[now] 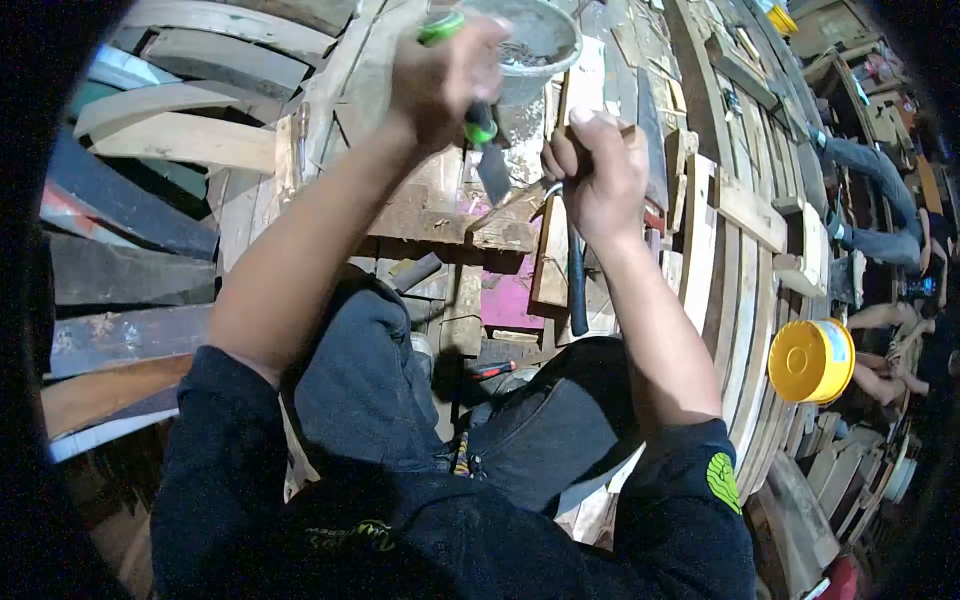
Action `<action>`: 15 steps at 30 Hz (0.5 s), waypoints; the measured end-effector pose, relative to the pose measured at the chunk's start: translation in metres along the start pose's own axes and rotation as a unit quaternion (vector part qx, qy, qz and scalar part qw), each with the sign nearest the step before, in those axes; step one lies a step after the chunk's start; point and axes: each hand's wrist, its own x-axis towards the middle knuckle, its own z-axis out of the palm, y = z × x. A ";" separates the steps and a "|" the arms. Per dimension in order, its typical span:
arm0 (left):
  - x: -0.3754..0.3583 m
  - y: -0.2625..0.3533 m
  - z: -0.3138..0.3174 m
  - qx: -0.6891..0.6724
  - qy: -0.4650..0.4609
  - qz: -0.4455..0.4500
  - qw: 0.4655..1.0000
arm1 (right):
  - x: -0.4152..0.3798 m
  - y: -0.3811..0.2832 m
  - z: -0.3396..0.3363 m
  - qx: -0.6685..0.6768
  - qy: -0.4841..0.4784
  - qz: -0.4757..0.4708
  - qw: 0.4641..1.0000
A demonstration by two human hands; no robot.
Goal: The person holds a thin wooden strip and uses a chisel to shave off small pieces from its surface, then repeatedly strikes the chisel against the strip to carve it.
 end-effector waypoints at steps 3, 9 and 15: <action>0.005 0.008 -0.003 -0.020 0.030 0.048 0.998 | -0.001 0.002 0.011 -0.073 0.051 -0.006 0.996; 0.006 -0.001 0.012 -0.006 0.116 -0.005 0.993 | 0.005 0.002 0.021 -0.108 0.180 -0.035 0.977; 0.004 -0.004 -0.001 -0.147 0.075 -0.031 0.986 | 0.009 0.010 0.014 -0.196 0.251 -0.105 0.942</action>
